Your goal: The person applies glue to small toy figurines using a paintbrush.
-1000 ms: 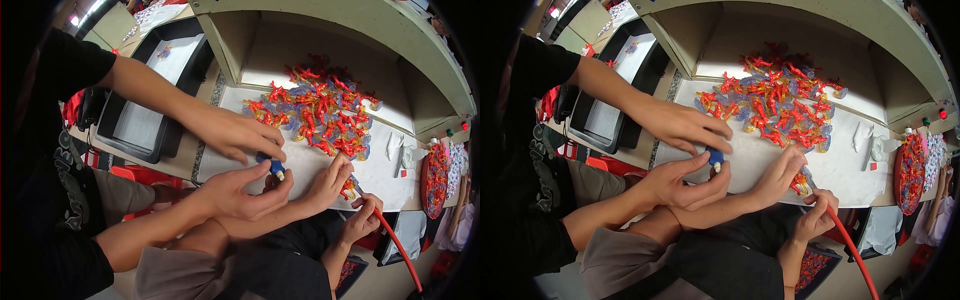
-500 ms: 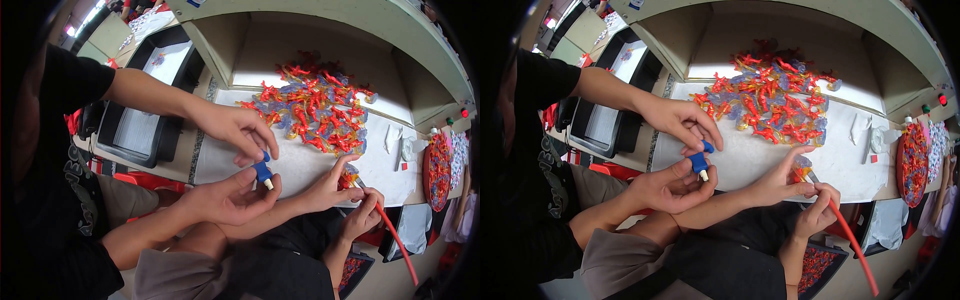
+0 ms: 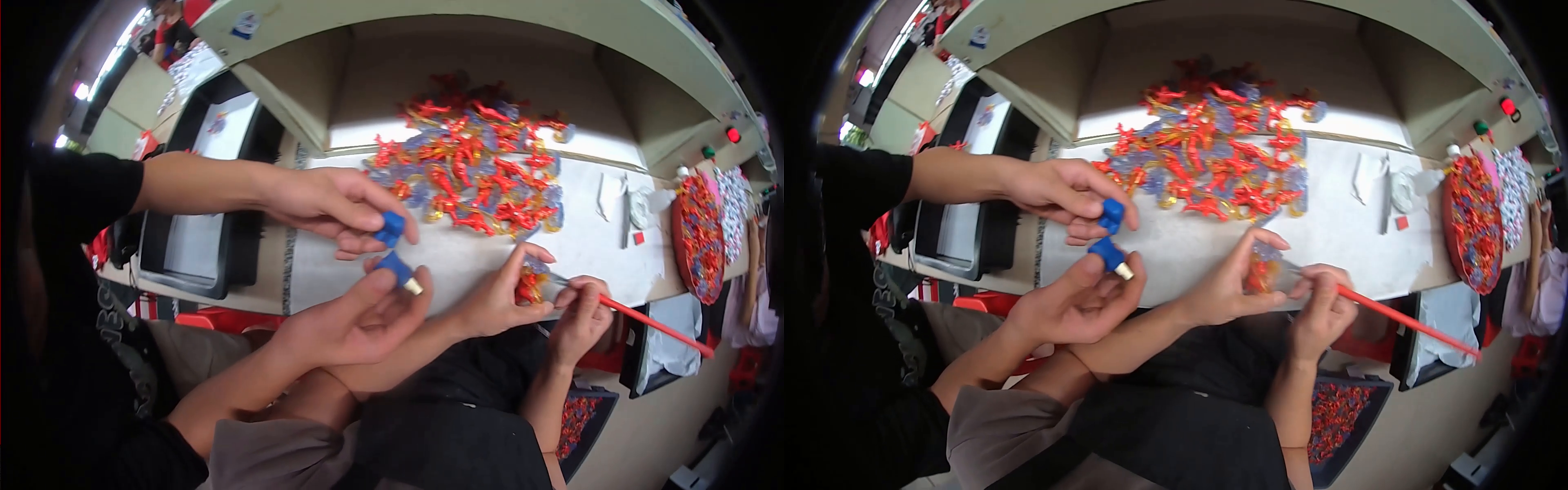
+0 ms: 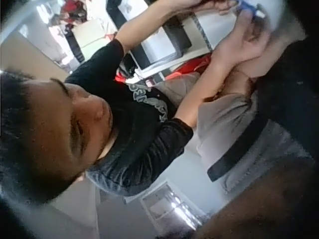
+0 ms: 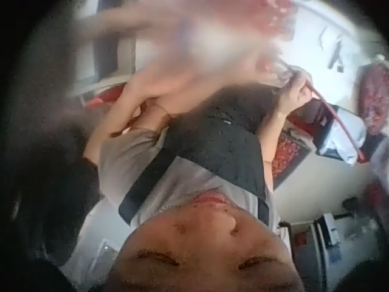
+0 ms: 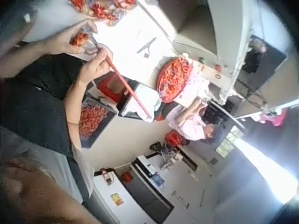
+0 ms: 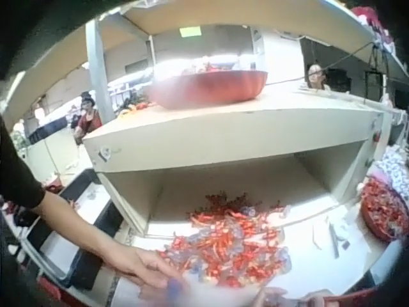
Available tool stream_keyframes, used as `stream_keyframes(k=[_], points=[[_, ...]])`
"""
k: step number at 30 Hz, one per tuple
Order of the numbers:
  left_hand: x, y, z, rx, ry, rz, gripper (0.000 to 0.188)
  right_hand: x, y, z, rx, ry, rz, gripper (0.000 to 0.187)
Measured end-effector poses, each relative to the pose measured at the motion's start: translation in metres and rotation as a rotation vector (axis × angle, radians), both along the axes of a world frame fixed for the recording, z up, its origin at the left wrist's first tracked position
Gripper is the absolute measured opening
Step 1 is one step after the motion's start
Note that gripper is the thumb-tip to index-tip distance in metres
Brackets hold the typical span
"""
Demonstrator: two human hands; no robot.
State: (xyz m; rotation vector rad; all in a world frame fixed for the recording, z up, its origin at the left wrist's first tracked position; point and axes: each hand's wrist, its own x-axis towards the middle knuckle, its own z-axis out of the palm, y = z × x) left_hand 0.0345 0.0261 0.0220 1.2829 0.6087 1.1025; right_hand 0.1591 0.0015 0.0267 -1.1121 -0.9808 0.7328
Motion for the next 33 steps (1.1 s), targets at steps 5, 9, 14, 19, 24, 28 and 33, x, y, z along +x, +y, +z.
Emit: stream_keyframes(k=[5, 9, 14, 19, 24, 28, 33], points=[[-0.007, -0.001, -0.002, -0.003, 0.042, 0.002, 0.050, -0.003, -0.007, 0.005, 0.111, 0.232, 0.134, 0.022], [-0.010, -0.005, 0.000, -0.162, -0.036, -0.110, 0.050, -0.003, 0.006, -0.004, 0.023, 0.192, 0.045, 0.022], [-0.006, 0.000, -0.003, 0.001, 0.011, -0.002, 0.050, -0.012, -0.006, 0.009, 0.081, 0.097, 0.094, 0.022], [-0.015, -0.007, 0.008, -0.193, 0.052, -0.085, 0.049, 0.006, -0.002, -0.003, 0.028, 0.125, 0.020, 0.021], [-0.015, -0.006, 0.011, -0.256, 0.028, -0.129, 0.050, -0.002, 0.008, -0.002, -0.023, -0.205, -0.095, 0.020], [-0.012, -0.009, 0.005, -0.302, 0.010, -0.149, 0.050, 0.007, -0.008, 0.000, 0.091, 0.132, 0.083, 0.021], [-0.010, -0.005, 0.004, -0.026, 0.033, -0.022, 0.049, -0.001, 0.004, -0.003, 0.019, -0.110, -0.043, 0.021]])
